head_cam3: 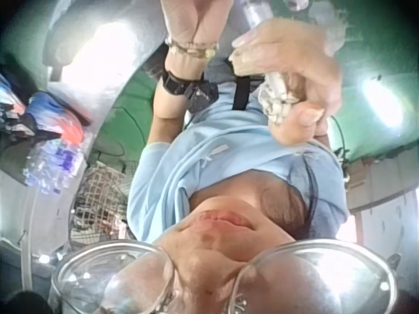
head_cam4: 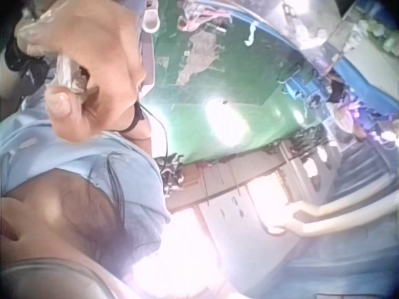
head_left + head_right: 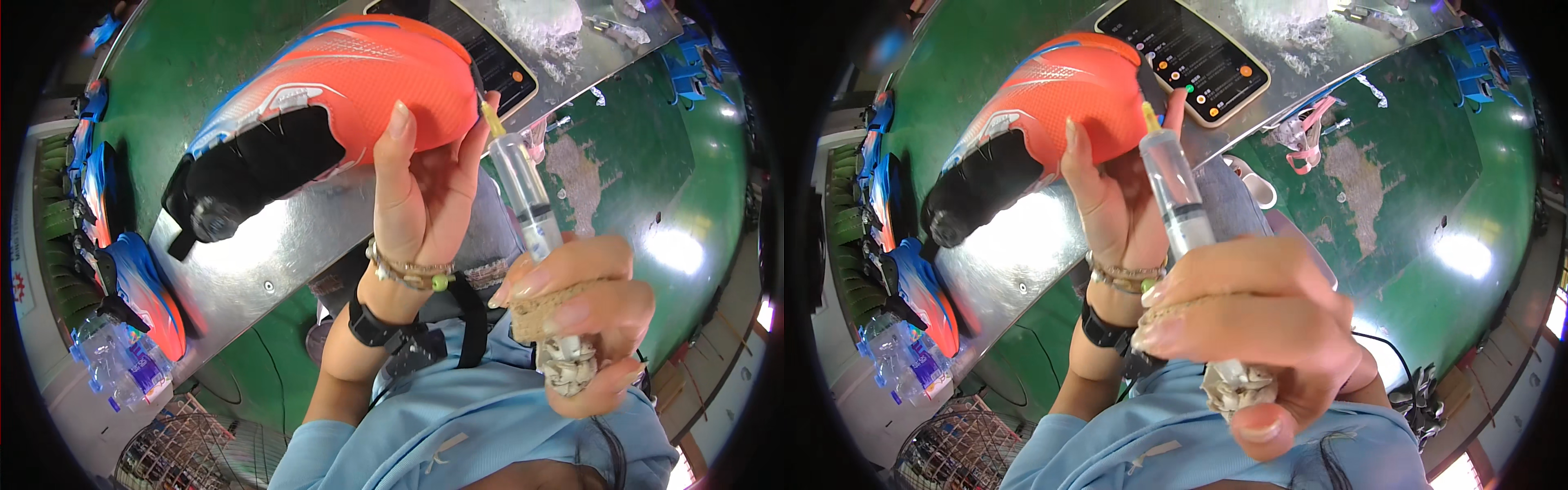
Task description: Applying adhesive or sealant to the edge of a shoe sole using a syringe.
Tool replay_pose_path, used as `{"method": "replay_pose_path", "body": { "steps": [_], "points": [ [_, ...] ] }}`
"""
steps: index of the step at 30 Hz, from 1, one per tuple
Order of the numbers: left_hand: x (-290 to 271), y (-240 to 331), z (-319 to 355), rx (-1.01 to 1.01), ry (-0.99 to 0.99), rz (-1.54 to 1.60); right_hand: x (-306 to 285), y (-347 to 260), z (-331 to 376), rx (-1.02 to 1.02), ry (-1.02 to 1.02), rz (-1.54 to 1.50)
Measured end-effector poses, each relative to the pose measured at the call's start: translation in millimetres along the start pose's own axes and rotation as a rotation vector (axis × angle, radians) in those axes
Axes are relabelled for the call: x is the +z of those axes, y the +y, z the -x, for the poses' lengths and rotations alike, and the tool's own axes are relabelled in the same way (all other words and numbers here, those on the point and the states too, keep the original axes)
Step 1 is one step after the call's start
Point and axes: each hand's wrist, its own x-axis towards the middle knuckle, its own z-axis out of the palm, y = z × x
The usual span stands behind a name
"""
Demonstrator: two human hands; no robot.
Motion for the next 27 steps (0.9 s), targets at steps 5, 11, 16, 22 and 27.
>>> {"method": "replay_pose_path", "body": {
  "steps": [5, 11, 16, 22, 27],
  "points": [
    [29, 23, 7, -0.181, 0.369, 0.096, 12, 10, 3, -0.115, 0.033, 0.008],
    [40, 27, 5, -0.177, 0.417, -0.005, 15, 21, 10, -0.226, 0.162, 0.007],
    [39, 29, 6, -0.195, 0.417, -0.01, 15, 28, 17, -0.22, 0.182, -0.029],
    [46, 28, 9, -0.143, 0.405, 0.031, 5, 35, 6, -0.351, 0.319, -0.052],
    [45, 35, 14, -0.158, 0.412, 0.041, -27, 36, -30, -0.23, -0.031, 0.517]
  ]
}}
